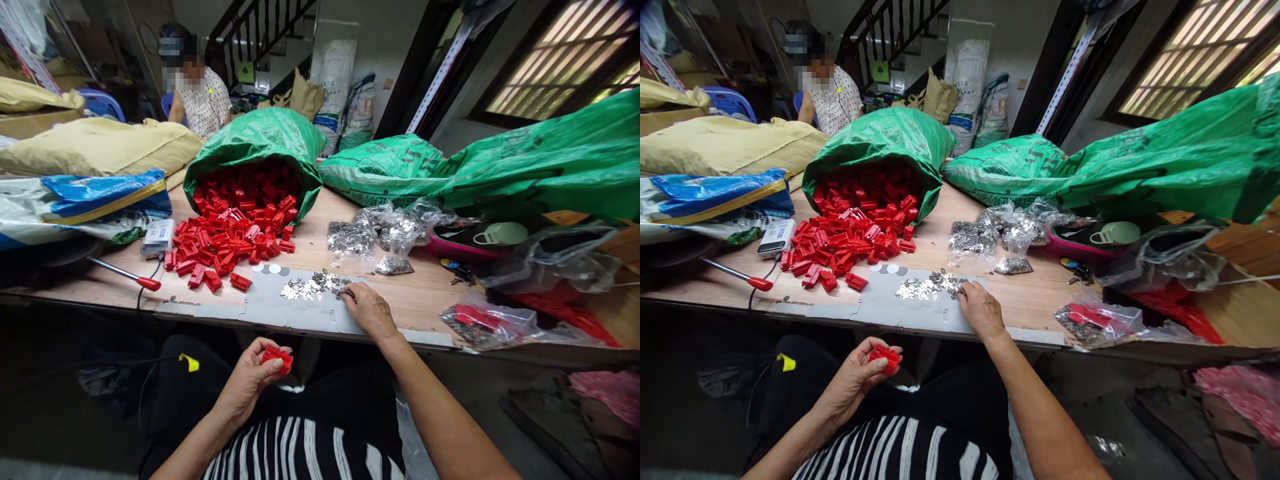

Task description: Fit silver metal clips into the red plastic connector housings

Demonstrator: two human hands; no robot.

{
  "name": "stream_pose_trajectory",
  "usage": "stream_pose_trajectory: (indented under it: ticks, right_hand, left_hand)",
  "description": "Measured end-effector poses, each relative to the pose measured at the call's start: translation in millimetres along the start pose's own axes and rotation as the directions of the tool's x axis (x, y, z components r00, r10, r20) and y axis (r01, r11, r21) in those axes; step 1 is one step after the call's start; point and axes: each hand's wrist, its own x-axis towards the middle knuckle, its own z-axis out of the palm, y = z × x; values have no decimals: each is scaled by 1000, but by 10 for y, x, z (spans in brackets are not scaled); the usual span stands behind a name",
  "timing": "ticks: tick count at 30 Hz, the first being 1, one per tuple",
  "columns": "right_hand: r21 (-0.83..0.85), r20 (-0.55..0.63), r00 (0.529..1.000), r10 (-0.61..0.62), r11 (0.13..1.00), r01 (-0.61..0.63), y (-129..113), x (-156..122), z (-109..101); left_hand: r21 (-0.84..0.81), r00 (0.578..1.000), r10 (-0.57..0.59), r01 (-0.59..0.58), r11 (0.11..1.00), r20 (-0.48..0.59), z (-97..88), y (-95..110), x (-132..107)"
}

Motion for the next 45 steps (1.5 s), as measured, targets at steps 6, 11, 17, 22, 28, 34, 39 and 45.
stream_pose_trajectory:
  ticks: [6, 11, 17, 22, 28, 34, 39, 45]
  right_hand:
    - [194, -1, 1000, 24, 981, -23, 87, -54, -39]
    - [515, 50, 997, 60, 854, -77, 143, -135, 4]
    - [770, 163, 987, 13, 623, -136, -59, -223, -38]
    - [825, 150, 984, -98, 560, -70, -385, -350, -147]
    - [768, 31, 977, -213, 630, 113, -693, -521, -235]
    - [638, -117, 941, -317, 702, 316, -817, -577, -231]
    - [608, -163, 917, -365, 695, 384, -850, -600, -197]
    - [587, -184, 912, -365, 704, 400, -866, -618, -209]
  left_hand:
    - [3, 999, 32, -32, 999, -13, 9, 9, -5]
    - [60, 992, 119, -117, 991, -38, 76, 69, 27]
    - [212, 947, 320, -316, 925, 15, 225, 170, 92]
    - [506, 843, 536, -483, 714, 49, 320, 236, 80]
    - [660, 723, 675, -580, 477, 148, 365, 284, 44]
    - [690, 602, 759, -660, 297, 249, 386, 302, 17]
    - [674, 568, 773, -691, 261, 283, 394, 273, -1]
    - [652, 594, 767, -685, 326, 241, 413, 252, -17]
